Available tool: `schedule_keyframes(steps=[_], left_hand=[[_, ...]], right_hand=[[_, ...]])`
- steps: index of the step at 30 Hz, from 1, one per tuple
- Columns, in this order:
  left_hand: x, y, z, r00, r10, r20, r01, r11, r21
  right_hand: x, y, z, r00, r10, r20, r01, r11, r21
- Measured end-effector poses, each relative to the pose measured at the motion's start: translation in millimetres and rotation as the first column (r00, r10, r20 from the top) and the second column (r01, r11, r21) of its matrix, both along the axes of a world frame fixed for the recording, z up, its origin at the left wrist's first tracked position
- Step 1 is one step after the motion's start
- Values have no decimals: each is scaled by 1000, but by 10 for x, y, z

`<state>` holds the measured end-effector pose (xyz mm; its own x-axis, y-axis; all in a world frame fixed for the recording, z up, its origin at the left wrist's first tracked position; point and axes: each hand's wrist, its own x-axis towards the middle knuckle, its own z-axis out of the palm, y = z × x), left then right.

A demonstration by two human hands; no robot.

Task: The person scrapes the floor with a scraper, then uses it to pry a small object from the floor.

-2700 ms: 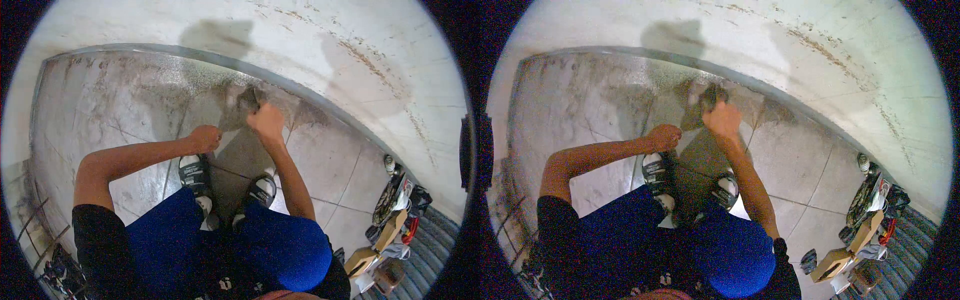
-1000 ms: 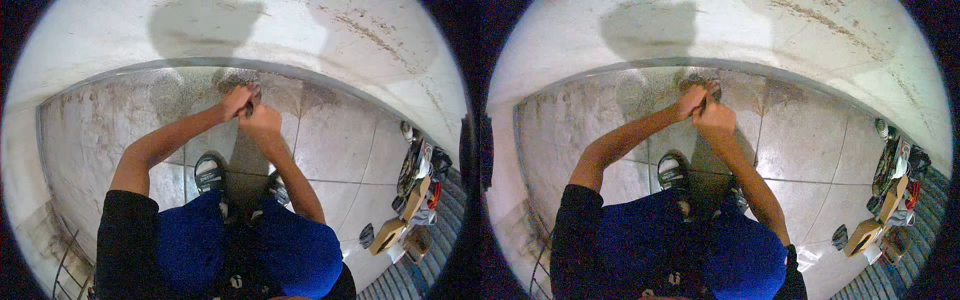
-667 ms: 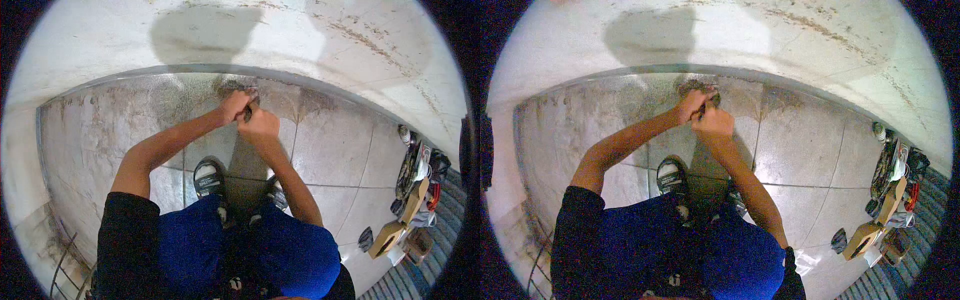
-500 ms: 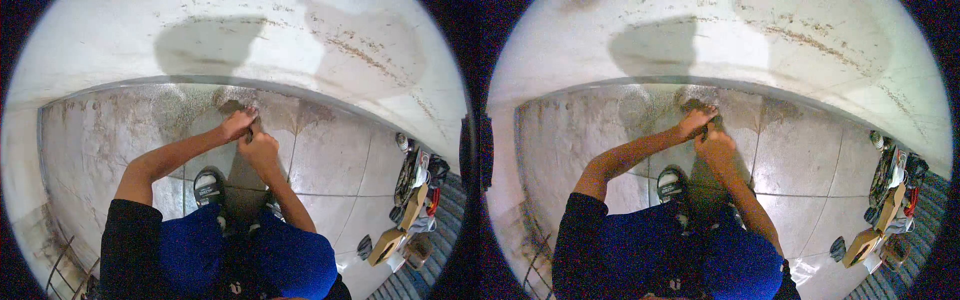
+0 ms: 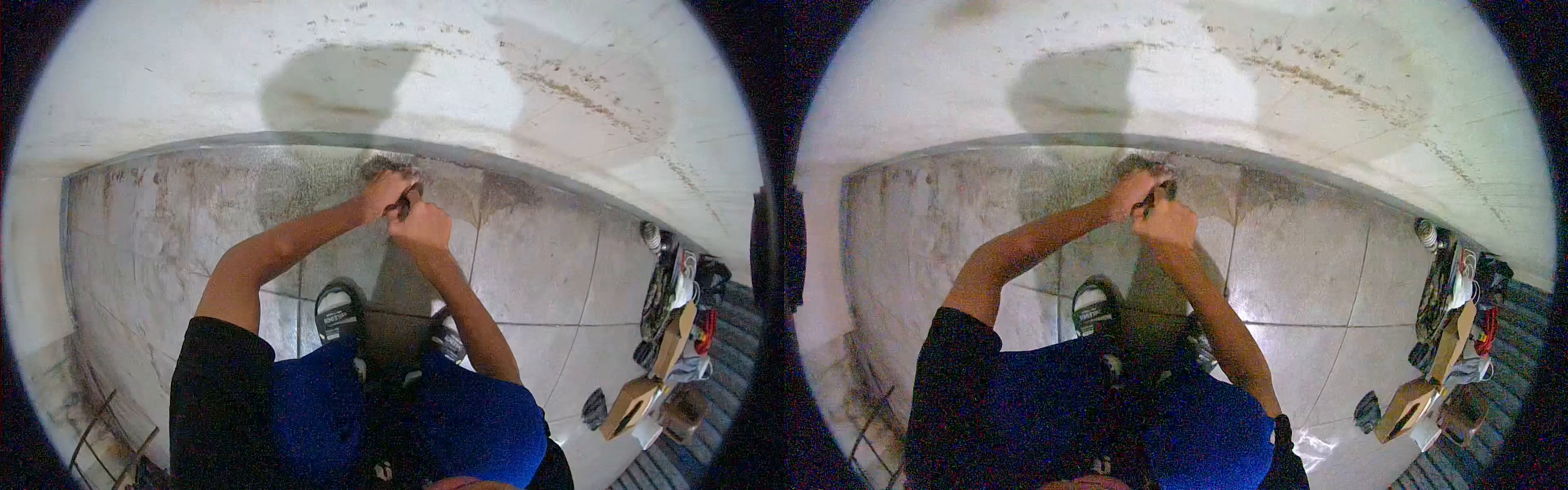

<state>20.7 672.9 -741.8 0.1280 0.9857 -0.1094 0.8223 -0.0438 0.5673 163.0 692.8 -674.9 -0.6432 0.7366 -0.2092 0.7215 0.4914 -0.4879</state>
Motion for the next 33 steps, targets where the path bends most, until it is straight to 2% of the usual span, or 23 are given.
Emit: schedule_keyframes(steps=[3,4,5,6,8,9,10,11,13,14,16,18,20,23,26,29,30,33], left_hand=[[122,-22,186,998,69,-2,-67,973,-219],[153,-79,12,996,49,-77,-51,999,-17],[190,-177,-353,988,42,-150,-15,984,179],[214,-204,-372,975,50,-219,34,931,364],[130,-135,-438,993,52,-108,-18,956,292],[54,-45,-316,997,55,-54,-40,966,255],[-4,13,-36,1000,-14,-21,14,1000,-12],[2,31,-41,990,99,100,-80,980,-182],[21,77,-72,893,368,259,-195,835,-515],[18,-67,-556,998,56,4,-56,992,109],[97,-163,-591,986,21,-167,55,897,438],[95,-146,-600,974,21,-226,82,895,438],[-11,-7,-483,984,28,-176,-6,992,123],[-79,84,-314,1000,18,10,-17,999,-47],[29,-60,-383,999,39,-15,-39,999,4],[92,-126,-492,976,-18,-215,45,992,119],[51,-80,-612,979,42,-202,57,887,458],[-114,29,-9,989,-105,106,83,977,194]], right_hand=[[49,-37,-11,999,-15,44,15,1000,3],[101,-96,-28,1000,-26,12,26,1000,-8],[183,-193,-52,999,-39,-17,39,999,-25],[220,-234,-64,998,-52,-43,50,998,-42],[112,-165,-142,999,-34,7,34,999,-6],[40,-92,-164,999,-26,30,25,1000,13],[13,-51,-154,1000,-18,13,18,1000,13],[-7,-33,-116,1000,-10,-2,10,1000,9],[38,-80,-10,1000,-4,5,4,1000,-10],[83,-118,59,1000,-10,26,11,1000,-21],[128,-154,20,999,-15,29,15,1000,-26],[171,-183,-167,1000,-8,-5,8,1000,-3],[27,-65,-79,1000,-1,-5,1,1000,-9],[-50,-12,-48,1000,9,17,-9,1000,-13],[98,-115,-181,1000,-7,19,8,999,-52],[101,-126,-193,1000,-23,18,24,996,-83],[86,-109,-169,999,-27,21,28,996,-86],[-120,74,-49,999,14,-42,-16,999,-38]])
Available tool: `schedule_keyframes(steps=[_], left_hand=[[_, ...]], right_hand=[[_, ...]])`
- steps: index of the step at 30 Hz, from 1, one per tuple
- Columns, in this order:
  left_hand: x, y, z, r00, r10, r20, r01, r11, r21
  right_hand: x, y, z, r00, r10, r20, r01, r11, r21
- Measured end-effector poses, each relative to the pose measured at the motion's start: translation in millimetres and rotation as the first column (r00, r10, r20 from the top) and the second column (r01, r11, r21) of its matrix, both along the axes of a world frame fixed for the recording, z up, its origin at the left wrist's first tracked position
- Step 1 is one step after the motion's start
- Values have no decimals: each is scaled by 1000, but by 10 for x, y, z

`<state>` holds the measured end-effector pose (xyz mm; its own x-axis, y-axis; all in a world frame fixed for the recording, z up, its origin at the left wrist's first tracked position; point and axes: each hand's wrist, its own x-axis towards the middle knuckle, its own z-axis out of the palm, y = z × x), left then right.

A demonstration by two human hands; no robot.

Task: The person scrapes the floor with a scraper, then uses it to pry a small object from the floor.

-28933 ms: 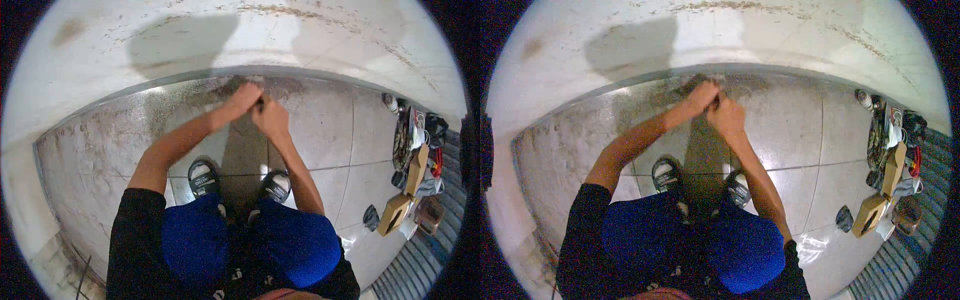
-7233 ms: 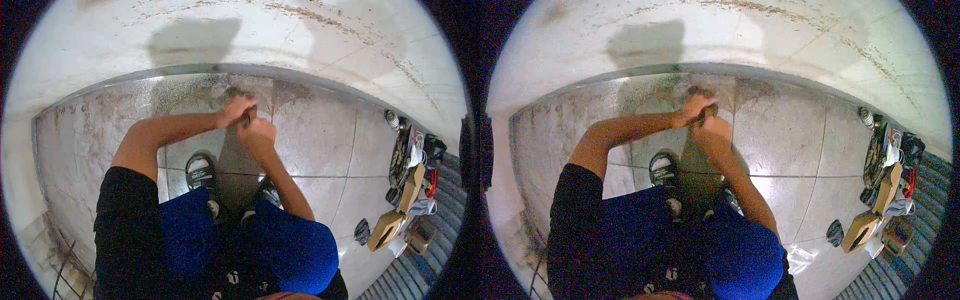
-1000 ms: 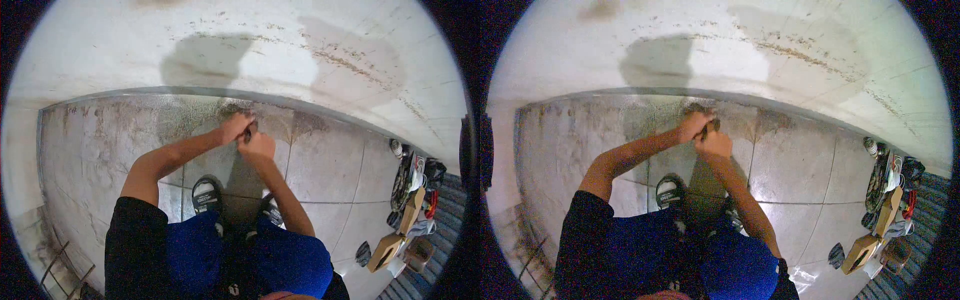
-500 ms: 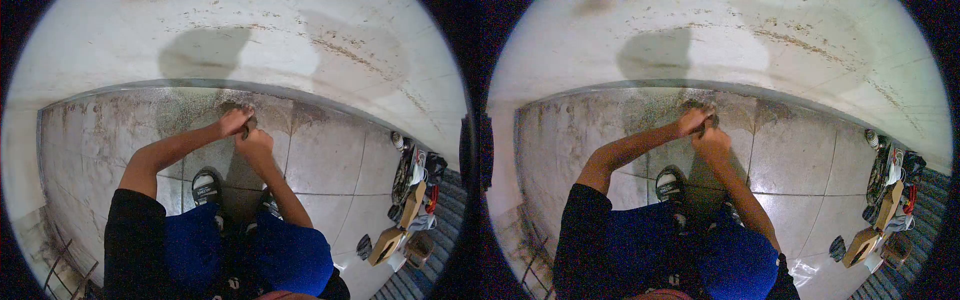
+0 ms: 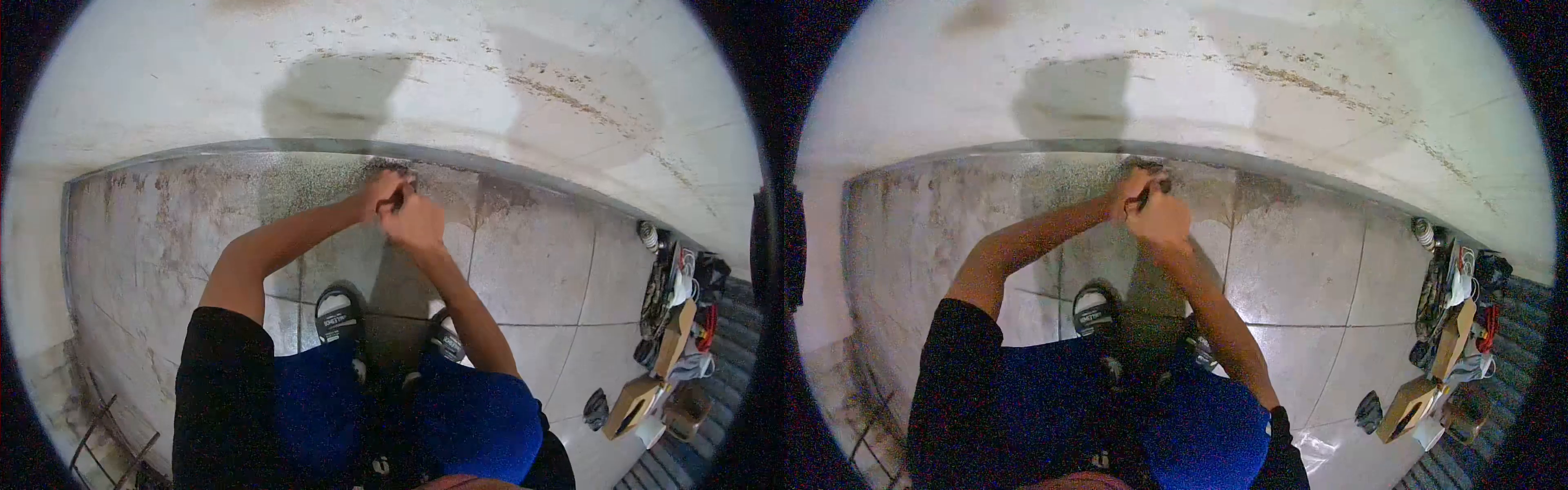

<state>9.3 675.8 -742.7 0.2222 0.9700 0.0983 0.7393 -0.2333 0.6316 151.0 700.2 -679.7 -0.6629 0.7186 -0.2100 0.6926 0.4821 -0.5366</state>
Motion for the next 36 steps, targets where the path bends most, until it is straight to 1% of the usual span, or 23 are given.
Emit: schedule_keyframes(steps=[2,3,5,6,8,9,10,11,12,14,17,19,20,22,24,25,27,29,31,32,33,35,36], left_hand=[[15,10,-382,945,195,264,-110,946,-305],[92,-42,-241,971,182,155,-125,939,-320],[204,-138,-253,985,143,-93,-153,982,-113],[228,-178,-487,961,146,-235,-123,987,108],[175,-104,-473,961,257,-99,-252,966,59],[157,-27,-262,910,388,147,-348,907,-239],[149,20,-129,767,551,328,-328,777,-537],[47,57,-319,859,457,232,-290,807,-515],[-27,94,-352,927,351,133,-247,837,-489],[-53,96,-438,951,307,30,-247,815,-524],[178,-92,-641,909,401,113,-349,880,-322],[238,-150,-610,927,355,120,-331,926,-181],[148,-114,-584,954,286,87,-276,955,-108],[25,36,-461,960,270,80,-250,948,-198],[-20,144,-327,917,385,108,-282,814,-508],[23,108,-20,885,440,148,-245,714,-656],[74,63,-310,960,281,11,-270,932,-240],[119,42,-585,968,202,-146,-189,977,99],[144,35,-536,941,188,-281,-98,948,304],[108,59,-504,967,190,-167,-179,981,78],[91,86,-157,975,216,-51,-222,962,-161],[60,99,-2,973,227,29,-203,912,-355],[-5,150,-89,982,191,-1,-182,932,-314]], right_hand=[[57,-31,19,997,10,73,-10,1000,-5],[91,-57,34,994,15,107,-14,1000,-6],[264,-296,-88,999,-26,40,25,999,35],[255,-311,-130,999,-43,-4,43,997,60],[150,-197,-10,998,-35,56,34,999,20],[120,-166,33,995,-37,90,38,999,-7],[83,-130,22,996,-33,81,32,999,13],[25,-86,-12,997,-25,74,23,999,29],[-22,-74,-40,998,-11,64,8,999,47],[3,-69,-82,998,-14,54,11,998,56],[161,-195,-71,998,-10,57,8,1000,30],[205,-241,-52,998,-9,64,7,1000,19],[144,-201,-53,998,-7,69,6,1000,19],[47,-103,-76,997,-4,71,1,999,39],[-7,-61,-111,998,5,67,-10,997,71],[8,-68,-117,998,-7,58,4,998,55],[89,-63,-122,998,-37,47,36,999,29],[200,-110,-113,996,-54,64,53,998,22],[207,-108,-93,997,-61,56,59,998,22],[182,-85,-83,997,-62,43,61,998,23],[160,-69,-81,997,-65,31,64,998,23],[43,-7,-141,1000,-12,24,10,999,53],[8,7,-160,1000,15,20,-17,997,70]])
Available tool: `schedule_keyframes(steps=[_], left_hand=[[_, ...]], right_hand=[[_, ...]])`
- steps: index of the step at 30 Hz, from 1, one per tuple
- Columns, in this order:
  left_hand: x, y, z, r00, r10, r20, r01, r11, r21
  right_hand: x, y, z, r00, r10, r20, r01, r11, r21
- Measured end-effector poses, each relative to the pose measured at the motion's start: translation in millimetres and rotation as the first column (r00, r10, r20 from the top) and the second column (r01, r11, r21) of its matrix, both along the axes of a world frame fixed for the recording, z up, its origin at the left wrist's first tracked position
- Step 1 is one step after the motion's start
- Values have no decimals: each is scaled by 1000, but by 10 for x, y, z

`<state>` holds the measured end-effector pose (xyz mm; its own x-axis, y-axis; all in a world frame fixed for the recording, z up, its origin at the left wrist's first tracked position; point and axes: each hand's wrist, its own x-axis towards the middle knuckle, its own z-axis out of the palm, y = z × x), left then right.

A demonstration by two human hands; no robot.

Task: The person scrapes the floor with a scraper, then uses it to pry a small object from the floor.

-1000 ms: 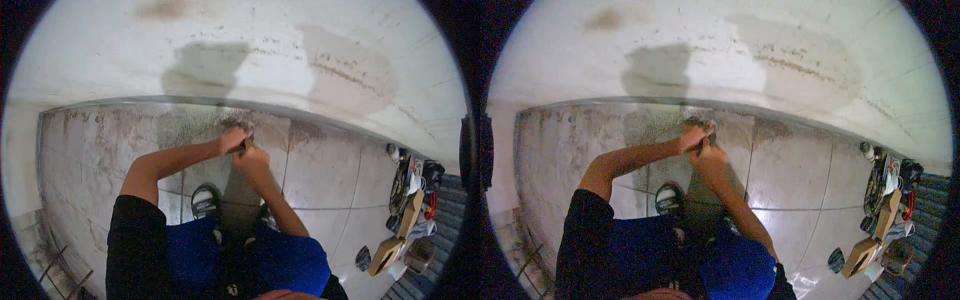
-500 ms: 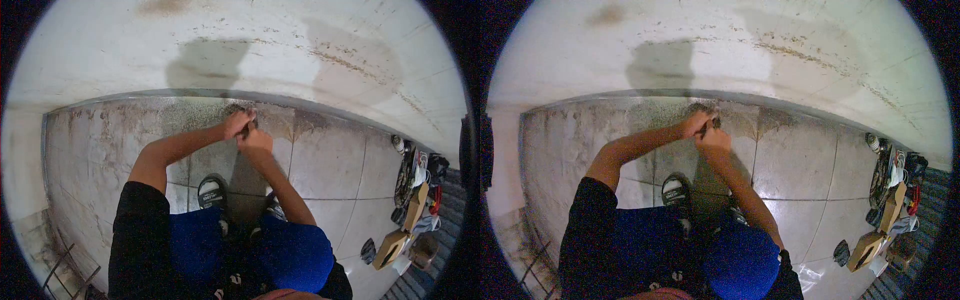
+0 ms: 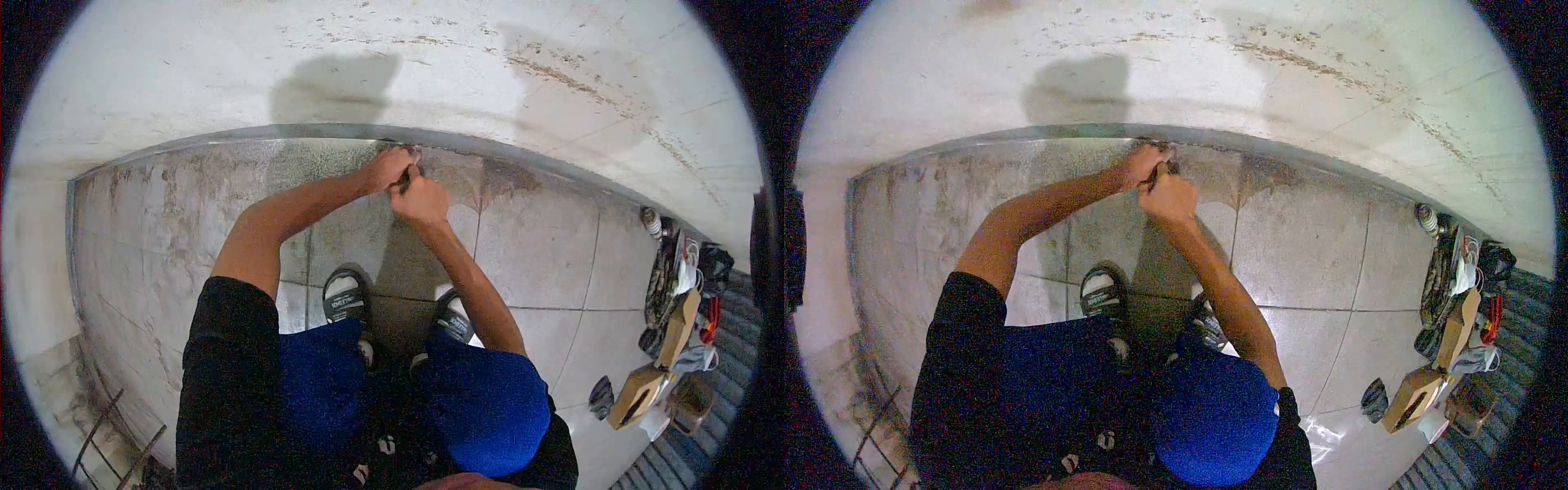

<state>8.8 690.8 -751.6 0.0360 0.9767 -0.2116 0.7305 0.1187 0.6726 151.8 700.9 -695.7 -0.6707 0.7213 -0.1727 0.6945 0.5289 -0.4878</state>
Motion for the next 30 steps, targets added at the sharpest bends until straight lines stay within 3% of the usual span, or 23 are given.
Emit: schedule_keyframes(steps=[3,5,6,8,10,11,13,14,17,20,21,24,27,30], left_hand=[[29,-98,-284,999,11,-51,-8,998,70],[72,-174,-476,990,82,112,-92,992,91],[101,-193,-520,953,124,278,-152,985,85],[87,-152,-600,958,107,265,-146,980,133],[-59,2,-566,994,15,-107,9,976,218],[-122,65,-674,999,9,-32,6,898,439],[-95,5,-340,982,62,180,-75,995,70],[-35,-64,-214,955,115,275,-82,988,-130],[213,-284,-338,936,163,313,-156,987,-47],[107,-178,-153,999,-24,-36,25,999,25],[62,-67,-385,993,89,80,-108,955,276],[-100,56,-560,995,36,-88,-31,998,53],[85,-239,-329,1000,-17,3,17,1000,-26],[180,-406,-330,976,-66,-209,106,977,187]], right_hand=[[45,-89,62,1000,-29,12,29,999,40],[116,-180,95,999,-35,33,35,999,-14],[140,-200,99,998,-39,46,41,998,-41],[79,-143,71,999,-38,4,38,999,-22],[28,-93,34,1000,-22,-10,22,1000,-10],[-9,-37,25,1000,-5,-8,5,1000,1],[-5,-18,46,1000,0,5,0,1000,7],[54,-63,97,1000,-17,20,17,1000,1],[196,-227,113,997,-31,78,34,999,-41],[136,-177,-31,999,-39,11,39,999,9],[78,-125,-76,999,-38,-39,40,998,47],[-29,-73,-9,1000,19,-1,-19,997,75],[120,-215,127,999,-7,47,8,1000,-23],[234,-364,77,1000,13,-9,-12,998,56]])
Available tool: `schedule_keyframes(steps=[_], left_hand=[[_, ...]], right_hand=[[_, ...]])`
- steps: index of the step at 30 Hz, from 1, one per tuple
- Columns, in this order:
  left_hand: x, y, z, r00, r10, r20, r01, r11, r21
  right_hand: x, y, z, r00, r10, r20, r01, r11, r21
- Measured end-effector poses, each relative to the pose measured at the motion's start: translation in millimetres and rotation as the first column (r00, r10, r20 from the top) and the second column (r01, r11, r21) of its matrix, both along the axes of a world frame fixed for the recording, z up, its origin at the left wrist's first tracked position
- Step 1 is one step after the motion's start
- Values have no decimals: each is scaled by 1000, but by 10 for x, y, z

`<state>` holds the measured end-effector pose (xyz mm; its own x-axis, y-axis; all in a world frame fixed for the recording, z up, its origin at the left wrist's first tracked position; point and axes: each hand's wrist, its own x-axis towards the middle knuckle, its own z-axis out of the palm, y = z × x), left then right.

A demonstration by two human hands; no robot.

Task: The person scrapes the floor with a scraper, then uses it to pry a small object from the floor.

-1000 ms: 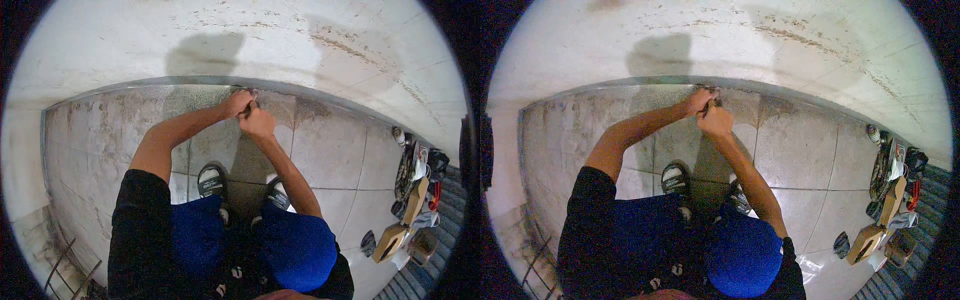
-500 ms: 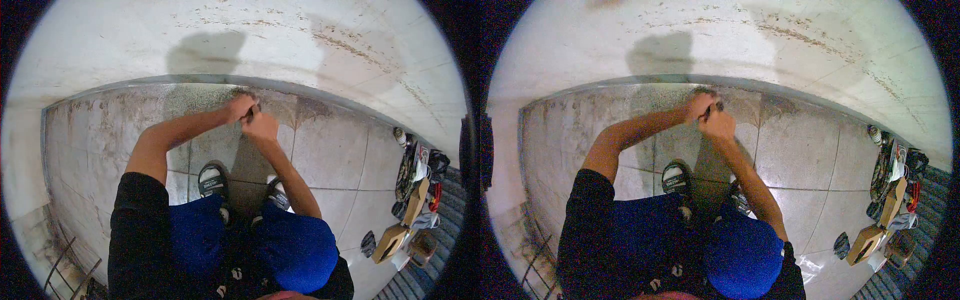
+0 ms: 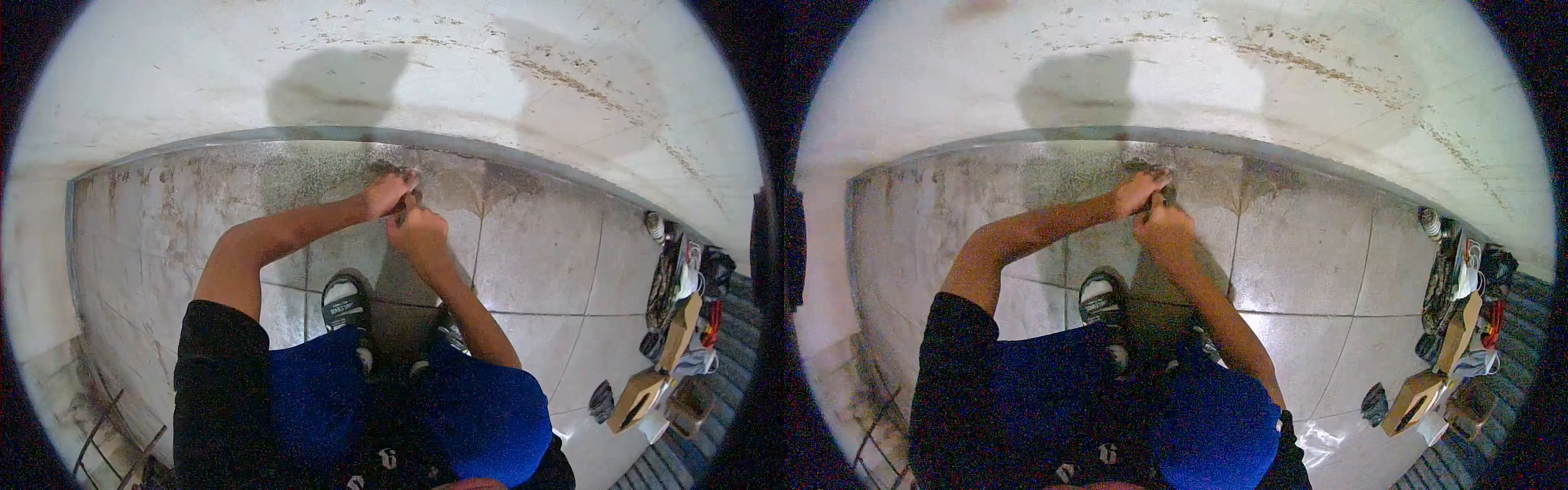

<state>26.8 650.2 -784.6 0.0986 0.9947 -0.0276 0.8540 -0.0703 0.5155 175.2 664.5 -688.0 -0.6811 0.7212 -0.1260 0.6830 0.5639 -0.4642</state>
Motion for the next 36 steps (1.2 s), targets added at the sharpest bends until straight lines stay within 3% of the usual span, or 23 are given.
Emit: schedule_keyframes(steps=[3,5,8,9,11,13,14,15,17,19,21,23,24,25,27,30,32,35,36], left_hand=[[-166,238,-69,915,256,311,-183,952,-245],[-156,291,289,744,421,520,-249,895,-369],[-61,237,69,774,409,483,-242,896,-372],[-14,210,-59,855,268,444,-242,963,-116],[74,159,-281,968,33,247,-130,912,389],[-48,240,-81,948,107,301,-108,994,-12],[-112,312,66,937,148,316,-81,973,-214],[-127,407,178,933,140,331,-107,987,-117],[-167,439,110,942,128,309,-93,988,-125],[-82,379,179,867,210,452,-133,971,-197],[184,154,254,614,383,690,-182,919,-349],[196,138,-88,772,294,564,-188,953,-238],[157,165,-92,940,137,311,-116,990,-83],[122,195,-46,999,32,3,-32,997,76],[-29,386,86,898,246,364,-141,946,-292],[8,410,240,826,300,477,-177,942,-287],[111,284,203,941,109,320,-119,993,10],[218,223,-215,997,-13,-79,39,941,337],[199,252,-86,992,46,116,-60,990,129]], right_hand=[[-195,181,82,999,-9,39,12,998,-65],[-268,288,44,999,-10,37,12,998,-56],[-142,200,117,996,-38,79,44,997,-69],[-95,158,142,994,-47,101,55,995,-79],[-62,171,128,990,-52,130,70,989,-134],[-84,211,85,992,-55,113,69,990,-126],[-171,310,42,995,-54,80,61,994,-86],[-225,372,35,998,-48,43,50,998,-42],[-236,418,57,998,-37,50,40,998,-51],[-196,387,126,996,-45,80,52,995,-86],[-25,189,228,988,-71,137,91,985,-148],[42,142,222,994,-60,89,71,990,-121],[75,120,213,996,-56,68,63,992,-109],[42,155,169,995,-54,79,61,994,-93],[-134,329,81,995,-49,92,54,997,-51],[-140,435,97,997,-37,60,42,996,-78],[-10,311,142,993,-57,106,67,993,-93],[83,213,218,987,-64,145,81,990,-113],[97,206,237,986,-66,153,85,990,-117]])
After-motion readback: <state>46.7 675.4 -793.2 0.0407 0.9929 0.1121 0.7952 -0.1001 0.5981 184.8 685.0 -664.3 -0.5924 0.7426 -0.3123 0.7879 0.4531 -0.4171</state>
